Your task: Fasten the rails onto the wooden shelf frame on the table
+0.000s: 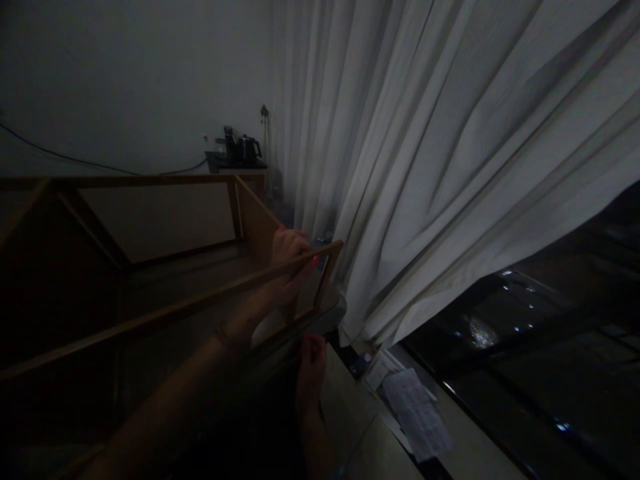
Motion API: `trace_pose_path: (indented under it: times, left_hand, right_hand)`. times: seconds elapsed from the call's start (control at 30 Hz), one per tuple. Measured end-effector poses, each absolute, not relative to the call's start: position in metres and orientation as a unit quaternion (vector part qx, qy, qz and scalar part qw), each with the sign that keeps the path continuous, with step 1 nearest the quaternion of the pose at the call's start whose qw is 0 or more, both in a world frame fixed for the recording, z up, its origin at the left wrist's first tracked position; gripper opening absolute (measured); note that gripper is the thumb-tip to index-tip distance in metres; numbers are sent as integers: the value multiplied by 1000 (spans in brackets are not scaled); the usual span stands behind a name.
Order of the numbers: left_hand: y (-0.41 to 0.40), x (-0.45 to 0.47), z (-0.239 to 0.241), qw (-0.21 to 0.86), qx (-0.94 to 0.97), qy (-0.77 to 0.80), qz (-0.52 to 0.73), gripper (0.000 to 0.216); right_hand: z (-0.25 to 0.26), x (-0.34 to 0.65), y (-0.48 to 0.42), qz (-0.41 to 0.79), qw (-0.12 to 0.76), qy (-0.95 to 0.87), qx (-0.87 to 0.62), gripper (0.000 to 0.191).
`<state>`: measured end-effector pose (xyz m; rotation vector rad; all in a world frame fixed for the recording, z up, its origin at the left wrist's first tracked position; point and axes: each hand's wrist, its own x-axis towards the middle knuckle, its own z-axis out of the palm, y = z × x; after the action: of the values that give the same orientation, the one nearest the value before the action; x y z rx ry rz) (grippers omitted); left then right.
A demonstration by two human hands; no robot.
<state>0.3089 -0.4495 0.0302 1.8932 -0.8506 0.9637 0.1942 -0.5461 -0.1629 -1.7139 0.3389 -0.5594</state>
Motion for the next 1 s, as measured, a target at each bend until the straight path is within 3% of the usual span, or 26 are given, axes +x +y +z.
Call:
trace_pose_path:
  times: [0.33, 0.67, 0.87, 1.0]
  left_hand:
    - [-448, 309, 30, 413, 750, -344, 385, 17]
    - [-450, 310, 29, 423, 750, -335, 381, 16]
    - [-449, 310, 28, 420, 759, -329, 374, 12]
    - [-448, 310, 28, 417, 756, -333, 380, 12]
  right_hand:
    - [-165, 188, -548, -226, 590, 90, -770, 40]
    - [-174, 191, -578, -204, 479, -68, -851, 42]
    - [-155, 198, -589, -207, 424, -92, -877, 36]
    - [-144, 196, -585, -214, 438, -54, -871, 33]
